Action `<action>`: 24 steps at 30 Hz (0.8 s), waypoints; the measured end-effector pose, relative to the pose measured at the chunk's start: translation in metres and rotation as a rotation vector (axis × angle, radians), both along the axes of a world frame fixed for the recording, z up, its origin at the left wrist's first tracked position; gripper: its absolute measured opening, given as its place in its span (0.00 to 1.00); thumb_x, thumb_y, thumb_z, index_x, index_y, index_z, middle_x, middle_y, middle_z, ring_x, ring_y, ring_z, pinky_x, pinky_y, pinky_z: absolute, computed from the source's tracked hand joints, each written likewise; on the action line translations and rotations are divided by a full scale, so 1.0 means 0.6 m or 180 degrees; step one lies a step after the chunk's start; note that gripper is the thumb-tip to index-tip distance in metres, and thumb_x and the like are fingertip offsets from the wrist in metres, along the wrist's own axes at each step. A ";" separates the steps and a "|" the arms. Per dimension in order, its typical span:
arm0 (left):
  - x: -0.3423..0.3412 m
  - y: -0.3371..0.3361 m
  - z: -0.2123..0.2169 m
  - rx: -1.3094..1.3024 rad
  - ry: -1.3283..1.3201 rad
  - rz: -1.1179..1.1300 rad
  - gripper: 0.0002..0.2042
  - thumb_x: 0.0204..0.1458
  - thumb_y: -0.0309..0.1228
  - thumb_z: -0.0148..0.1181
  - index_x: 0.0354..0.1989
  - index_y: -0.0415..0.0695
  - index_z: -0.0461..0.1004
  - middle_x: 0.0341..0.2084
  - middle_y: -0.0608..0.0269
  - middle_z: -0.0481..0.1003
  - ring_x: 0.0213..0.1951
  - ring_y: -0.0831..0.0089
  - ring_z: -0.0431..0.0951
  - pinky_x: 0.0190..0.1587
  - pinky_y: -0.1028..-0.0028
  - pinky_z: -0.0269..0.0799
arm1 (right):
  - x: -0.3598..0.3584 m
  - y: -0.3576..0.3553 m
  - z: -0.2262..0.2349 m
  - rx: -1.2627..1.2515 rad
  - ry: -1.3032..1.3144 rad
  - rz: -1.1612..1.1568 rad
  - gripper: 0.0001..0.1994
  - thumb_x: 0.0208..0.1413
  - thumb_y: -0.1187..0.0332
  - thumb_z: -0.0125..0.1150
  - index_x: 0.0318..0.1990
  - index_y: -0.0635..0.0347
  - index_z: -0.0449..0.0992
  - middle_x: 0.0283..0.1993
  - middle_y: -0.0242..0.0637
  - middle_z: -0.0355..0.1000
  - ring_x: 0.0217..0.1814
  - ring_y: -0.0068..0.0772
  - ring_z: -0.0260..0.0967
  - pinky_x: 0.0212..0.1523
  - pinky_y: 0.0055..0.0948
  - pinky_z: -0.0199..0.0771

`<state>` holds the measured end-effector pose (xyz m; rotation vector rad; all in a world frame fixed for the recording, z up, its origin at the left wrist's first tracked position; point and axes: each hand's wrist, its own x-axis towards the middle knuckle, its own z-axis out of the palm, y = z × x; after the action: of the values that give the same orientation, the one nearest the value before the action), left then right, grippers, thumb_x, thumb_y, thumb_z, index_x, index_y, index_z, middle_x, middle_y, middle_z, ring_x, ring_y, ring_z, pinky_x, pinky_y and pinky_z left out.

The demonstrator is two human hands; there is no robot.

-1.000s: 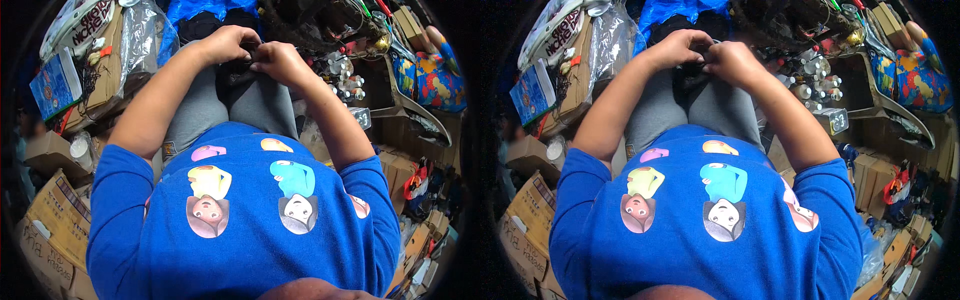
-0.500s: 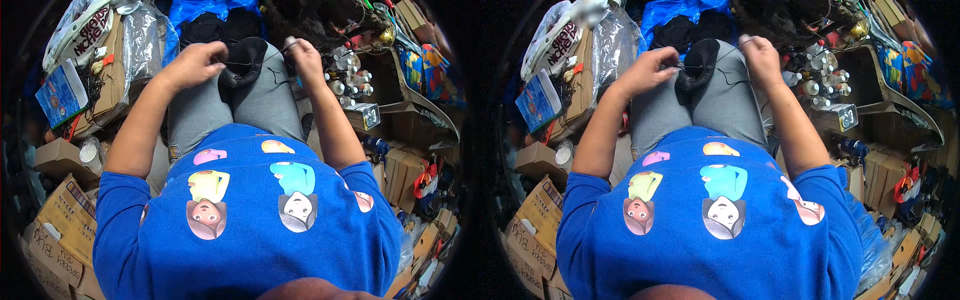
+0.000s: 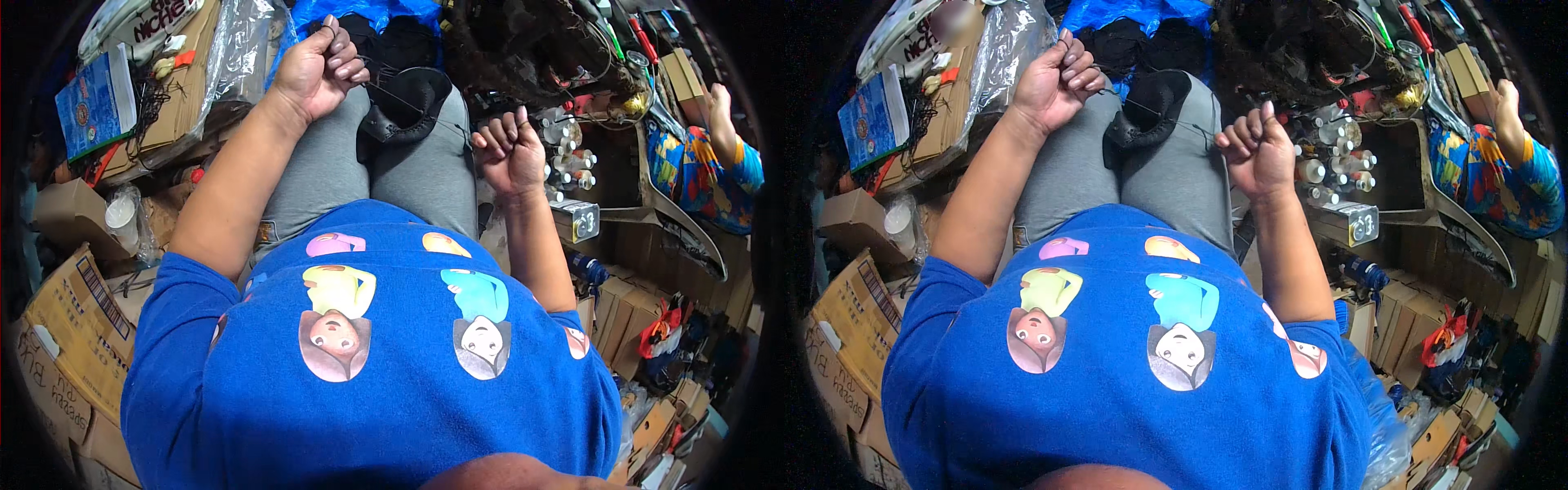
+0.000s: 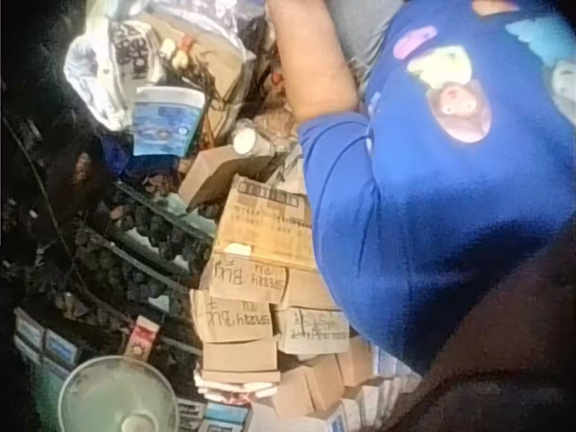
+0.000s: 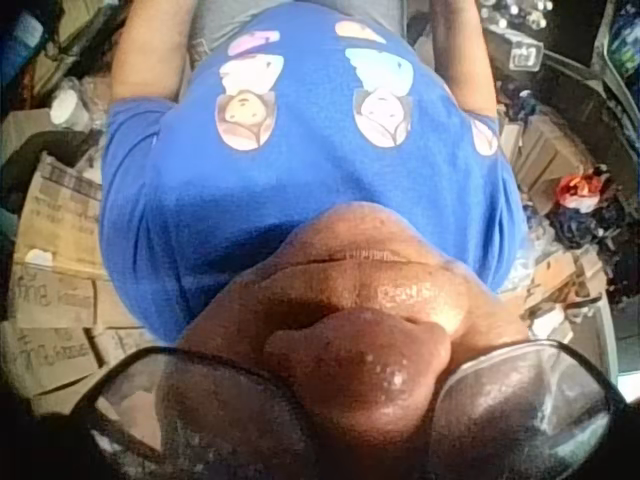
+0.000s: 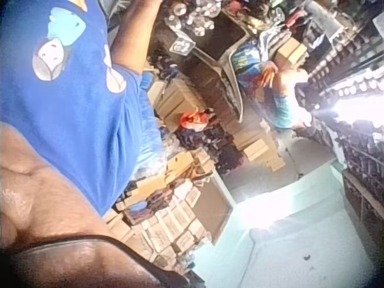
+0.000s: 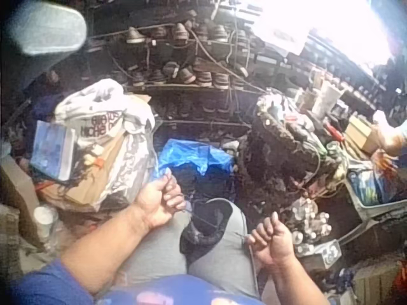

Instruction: Threading laces through the eyelets of a black shoe.

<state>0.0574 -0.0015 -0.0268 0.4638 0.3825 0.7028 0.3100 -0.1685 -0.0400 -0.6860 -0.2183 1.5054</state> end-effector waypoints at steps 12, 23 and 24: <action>-0.107 0.048 0.003 0.1823 0.1922 -0.0382 0.16 0.62 0.40 0.45 0.36 0.40 0.72 0.32 0.61 0.75 0.40 0.72 0.75 0.42 0.72 0.69 | 0.114 -0.066 -0.025 -0.1020 -0.1920 0.0630 0.17 0.59 0.55 0.53 0.45 0.60 0.71 0.42 0.40 0.71 0.48 0.36 0.68 0.53 0.39 0.65; -0.091 -0.078 0.121 0.3692 0.2474 0.0567 0.12 0.47 0.21 0.59 0.41 0.44 0.77 0.33 0.70 0.70 0.29 0.89 0.62 0.29 0.87 0.54 | 0.024 0.085 0.045 0.0637 -0.4605 0.1675 0.29 0.48 0.71 0.66 0.60 0.55 0.66 0.38 0.28 0.67 0.38 0.17 0.63 0.39 0.18 0.66; -0.087 -0.084 0.136 0.4213 0.2571 0.0230 0.12 0.46 0.18 0.55 0.39 0.42 0.77 0.33 0.69 0.69 0.30 0.87 0.63 0.30 0.86 0.55 | 0.002 0.102 0.047 0.0815 -0.4960 0.1615 0.24 0.48 0.70 0.67 0.54 0.59 0.69 0.35 0.27 0.69 0.37 0.16 0.64 0.38 0.18 0.67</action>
<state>0.0049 -0.0518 0.0547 2.0286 0.6564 0.7490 0.3113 -0.1075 -0.0116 -1.5369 -1.8204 1.0260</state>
